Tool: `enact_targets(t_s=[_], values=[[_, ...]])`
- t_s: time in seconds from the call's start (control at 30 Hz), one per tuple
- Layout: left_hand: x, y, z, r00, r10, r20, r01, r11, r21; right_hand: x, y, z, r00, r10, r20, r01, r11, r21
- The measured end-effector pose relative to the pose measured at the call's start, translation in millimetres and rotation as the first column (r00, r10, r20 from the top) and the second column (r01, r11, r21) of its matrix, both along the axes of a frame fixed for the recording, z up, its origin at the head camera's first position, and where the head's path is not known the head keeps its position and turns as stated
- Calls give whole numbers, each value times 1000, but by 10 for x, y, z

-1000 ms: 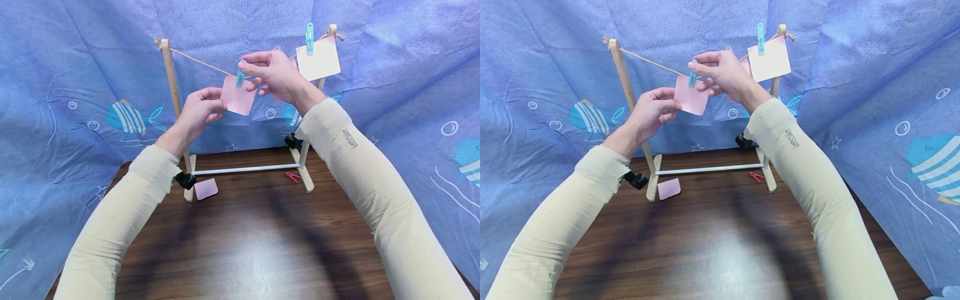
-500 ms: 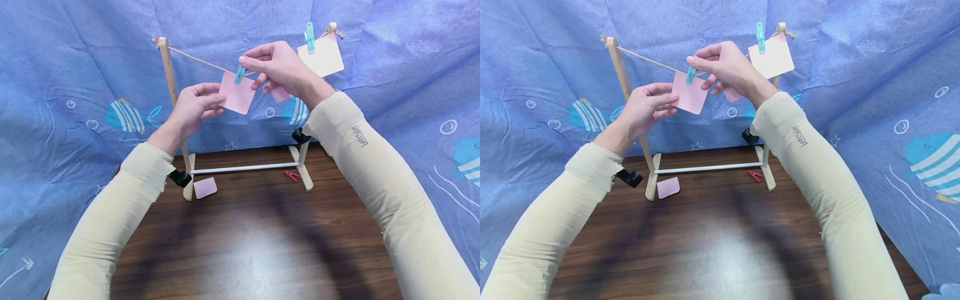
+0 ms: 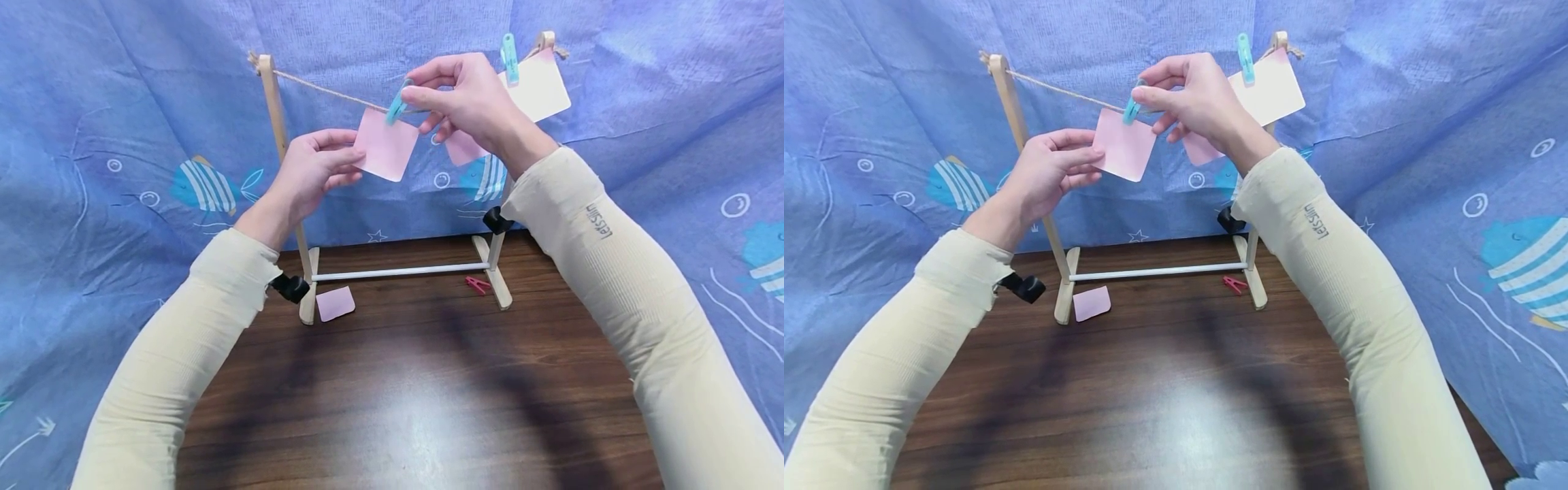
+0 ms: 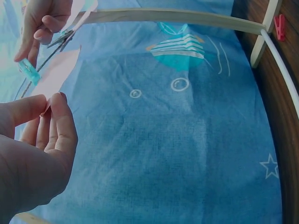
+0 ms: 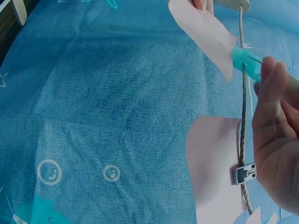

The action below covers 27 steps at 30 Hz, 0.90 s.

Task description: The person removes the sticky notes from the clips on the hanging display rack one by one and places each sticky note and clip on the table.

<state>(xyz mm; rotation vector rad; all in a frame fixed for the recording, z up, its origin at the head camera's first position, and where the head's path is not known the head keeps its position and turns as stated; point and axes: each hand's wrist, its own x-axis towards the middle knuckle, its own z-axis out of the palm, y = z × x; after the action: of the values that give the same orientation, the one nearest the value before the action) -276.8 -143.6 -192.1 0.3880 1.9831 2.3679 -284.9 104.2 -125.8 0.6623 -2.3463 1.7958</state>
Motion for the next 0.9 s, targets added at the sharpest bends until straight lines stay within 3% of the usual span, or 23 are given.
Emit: enact_targets(t_s=[0.17, 0.4, 0.7, 0.9], values=[[11, -22, -7, 1000, 3, 13, -3, 1000, 13, 1, 46, -53, 994, -3, -106, -11, 991, -131], [55, -103, -52, 1000, -1, 22, 1, 1000, 11, 51, 152, -115, 982, -26, -188, -46, 929, -368], [226, -320, -190, 999, -24, 27, 26, 998, -55, 333, 439, -389, 990, 4, -142, -62, 912, -406], [346, -445, -300, 998, -49, 38, 53, 994, -99, 535, 628, -664, 988, 84, -132, -126, 928, -351]])
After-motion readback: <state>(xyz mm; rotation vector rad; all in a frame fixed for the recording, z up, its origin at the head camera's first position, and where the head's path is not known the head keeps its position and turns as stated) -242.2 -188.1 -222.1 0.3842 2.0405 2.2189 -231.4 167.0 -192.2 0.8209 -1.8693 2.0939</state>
